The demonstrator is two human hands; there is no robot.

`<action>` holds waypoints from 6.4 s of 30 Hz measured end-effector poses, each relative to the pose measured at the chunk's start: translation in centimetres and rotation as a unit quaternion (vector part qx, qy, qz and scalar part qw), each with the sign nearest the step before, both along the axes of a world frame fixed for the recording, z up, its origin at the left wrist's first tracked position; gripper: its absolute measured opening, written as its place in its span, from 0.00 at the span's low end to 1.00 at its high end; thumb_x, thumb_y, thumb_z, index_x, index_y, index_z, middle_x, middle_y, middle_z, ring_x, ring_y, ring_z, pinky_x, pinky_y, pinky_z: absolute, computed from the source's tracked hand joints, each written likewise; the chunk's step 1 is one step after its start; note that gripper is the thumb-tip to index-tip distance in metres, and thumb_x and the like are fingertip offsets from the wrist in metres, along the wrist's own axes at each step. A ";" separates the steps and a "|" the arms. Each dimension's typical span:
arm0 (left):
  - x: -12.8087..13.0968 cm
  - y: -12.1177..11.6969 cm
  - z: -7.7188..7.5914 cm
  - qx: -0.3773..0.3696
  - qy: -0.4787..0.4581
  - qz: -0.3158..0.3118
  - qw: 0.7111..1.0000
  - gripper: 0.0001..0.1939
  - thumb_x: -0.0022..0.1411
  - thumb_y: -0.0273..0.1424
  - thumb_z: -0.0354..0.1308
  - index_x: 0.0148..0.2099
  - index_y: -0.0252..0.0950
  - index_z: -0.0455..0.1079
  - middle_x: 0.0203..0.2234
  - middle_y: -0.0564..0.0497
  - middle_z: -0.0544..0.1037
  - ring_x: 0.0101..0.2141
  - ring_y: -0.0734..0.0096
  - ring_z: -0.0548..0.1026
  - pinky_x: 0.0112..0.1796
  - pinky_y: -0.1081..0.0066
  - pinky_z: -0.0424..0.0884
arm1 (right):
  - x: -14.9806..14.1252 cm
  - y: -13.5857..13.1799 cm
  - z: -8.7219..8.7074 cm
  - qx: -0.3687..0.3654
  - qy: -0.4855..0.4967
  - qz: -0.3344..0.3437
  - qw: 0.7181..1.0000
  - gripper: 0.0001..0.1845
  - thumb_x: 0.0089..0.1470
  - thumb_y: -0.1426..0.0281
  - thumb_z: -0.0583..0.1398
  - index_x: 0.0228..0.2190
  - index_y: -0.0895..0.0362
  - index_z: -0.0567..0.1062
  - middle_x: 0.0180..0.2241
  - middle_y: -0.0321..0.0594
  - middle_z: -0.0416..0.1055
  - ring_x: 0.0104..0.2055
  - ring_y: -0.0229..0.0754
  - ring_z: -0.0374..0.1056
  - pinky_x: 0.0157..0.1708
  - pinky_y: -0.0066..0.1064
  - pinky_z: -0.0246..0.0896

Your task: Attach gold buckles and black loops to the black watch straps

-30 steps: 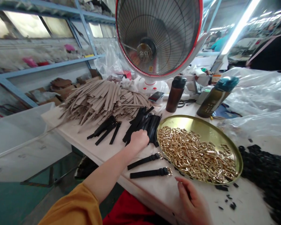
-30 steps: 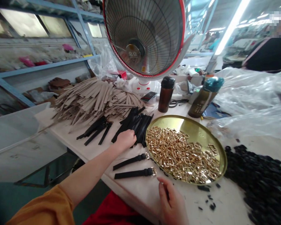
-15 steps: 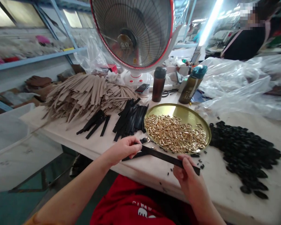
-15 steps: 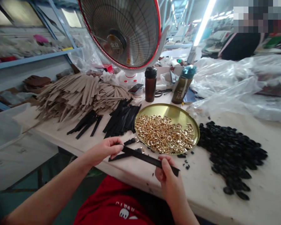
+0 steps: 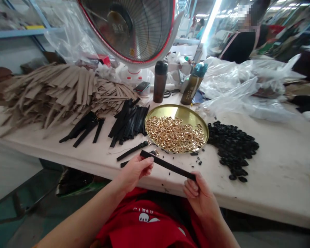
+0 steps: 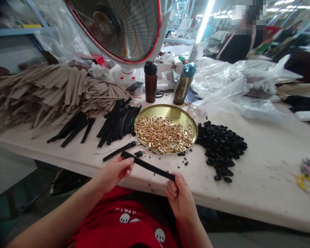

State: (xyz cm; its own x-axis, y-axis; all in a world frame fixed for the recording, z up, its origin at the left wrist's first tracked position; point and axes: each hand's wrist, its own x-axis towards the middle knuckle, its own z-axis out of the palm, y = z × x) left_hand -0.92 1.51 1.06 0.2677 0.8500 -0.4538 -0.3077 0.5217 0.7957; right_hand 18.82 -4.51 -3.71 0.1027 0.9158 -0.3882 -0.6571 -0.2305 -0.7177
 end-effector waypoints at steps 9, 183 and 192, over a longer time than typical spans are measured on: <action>2.4 1.2 -1.2 -0.008 -0.015 0.010 1.000 0.15 0.52 0.37 0.59 0.39 0.33 0.69 0.29 0.52 0.69 0.28 0.80 0.67 0.28 0.79 0.63 | 0.1 -2.7 0.5 0.078 -0.357 0.189 0.912 0.11 0.48 0.63 0.59 0.33 0.55 0.71 0.25 0.37 0.67 0.26 0.37 0.61 0.26 0.28 0.59; 1.7 -1.7 -0.9 0.129 0.120 -0.268 0.947 0.10 0.58 0.36 0.48 0.30 0.34 0.58 0.17 0.59 0.63 0.15 0.84 0.57 0.17 0.81 0.53 | -3.4 1.4 0.5 -0.010 -0.132 0.115 0.984 0.12 0.47 0.60 0.60 0.25 0.55 0.69 0.20 0.30 0.66 0.22 0.33 0.59 0.26 0.26 0.57; 2.4 -2.0 -1.3 0.127 0.122 -0.201 0.964 0.11 0.57 0.37 0.51 0.35 0.34 0.56 0.17 0.59 0.66 0.14 0.84 0.59 0.16 0.81 0.53 | -3.0 1.3 2.1 0.058 -0.211 0.168 0.961 0.11 0.46 0.62 0.61 0.32 0.55 0.69 0.27 0.33 0.68 0.28 0.36 0.63 0.33 0.30 0.59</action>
State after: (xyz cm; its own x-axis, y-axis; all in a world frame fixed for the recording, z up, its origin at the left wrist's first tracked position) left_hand 1.51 -0.47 -0.26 0.5106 0.7916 -0.3358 0.0916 0.3382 0.9366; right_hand 15.78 -3.21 -1.59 -0.0810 0.9593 -0.2705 -0.2035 -0.2816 -0.9377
